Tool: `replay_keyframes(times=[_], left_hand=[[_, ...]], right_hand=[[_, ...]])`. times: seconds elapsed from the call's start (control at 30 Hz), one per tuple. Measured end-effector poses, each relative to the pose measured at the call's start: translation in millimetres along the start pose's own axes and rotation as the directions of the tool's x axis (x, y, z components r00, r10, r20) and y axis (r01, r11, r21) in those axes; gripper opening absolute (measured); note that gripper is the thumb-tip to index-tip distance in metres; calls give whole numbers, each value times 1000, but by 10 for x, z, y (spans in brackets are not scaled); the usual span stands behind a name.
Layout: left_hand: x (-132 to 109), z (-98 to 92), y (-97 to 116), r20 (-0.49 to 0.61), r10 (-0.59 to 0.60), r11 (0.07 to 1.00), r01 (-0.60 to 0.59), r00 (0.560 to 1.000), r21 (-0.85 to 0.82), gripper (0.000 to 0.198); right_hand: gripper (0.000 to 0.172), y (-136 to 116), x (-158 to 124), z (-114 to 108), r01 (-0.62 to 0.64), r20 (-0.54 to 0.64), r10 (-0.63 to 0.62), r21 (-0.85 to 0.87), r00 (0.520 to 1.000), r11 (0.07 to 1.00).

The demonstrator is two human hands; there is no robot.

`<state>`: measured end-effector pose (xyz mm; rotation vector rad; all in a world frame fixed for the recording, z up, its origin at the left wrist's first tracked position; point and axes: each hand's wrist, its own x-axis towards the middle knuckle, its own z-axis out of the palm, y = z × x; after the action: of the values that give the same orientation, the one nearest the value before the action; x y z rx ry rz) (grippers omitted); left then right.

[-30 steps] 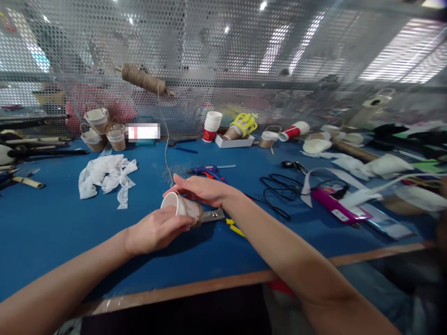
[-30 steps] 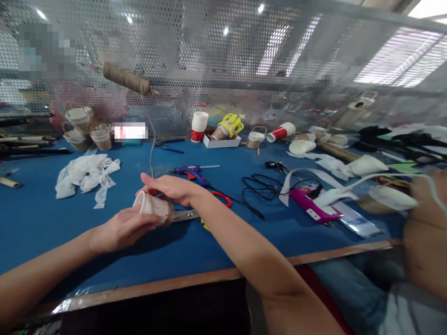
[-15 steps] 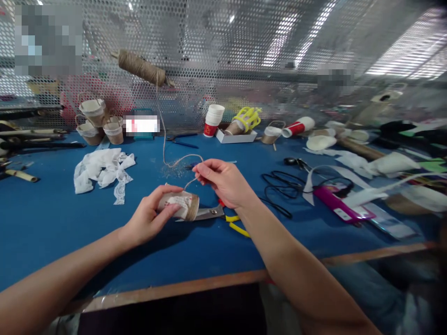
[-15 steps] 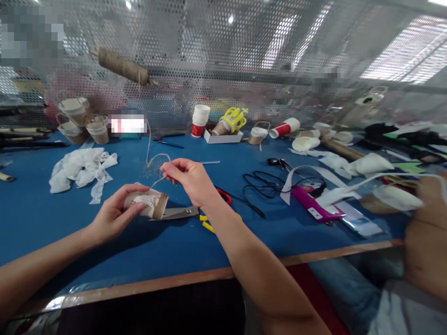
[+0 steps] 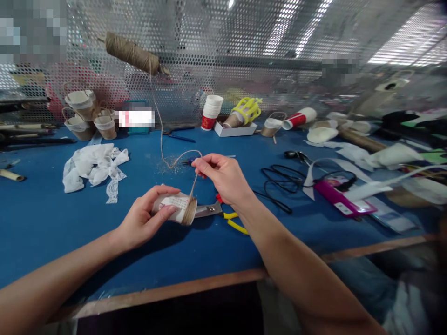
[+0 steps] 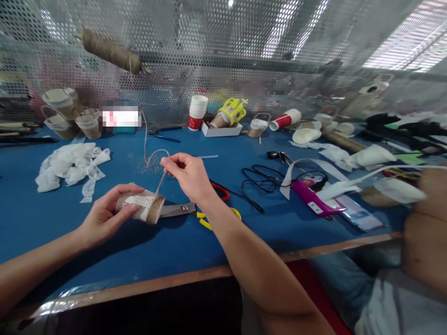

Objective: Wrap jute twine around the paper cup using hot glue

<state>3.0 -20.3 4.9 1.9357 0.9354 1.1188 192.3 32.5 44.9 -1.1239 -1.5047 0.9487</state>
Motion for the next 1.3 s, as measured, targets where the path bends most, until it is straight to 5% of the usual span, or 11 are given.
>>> replay_keyframes(times=[1.0,1.3], left_hand=[[-66,-31,119,-125,227,966,-207,966,156,16],[-66,-30,107,-186,164,980,-138,969,145,16]], right_hand=[[22,108,-68,164,-47,226,84,-165,970,985],[26,148,-96,225,-164,300,192,-115,934,980]])
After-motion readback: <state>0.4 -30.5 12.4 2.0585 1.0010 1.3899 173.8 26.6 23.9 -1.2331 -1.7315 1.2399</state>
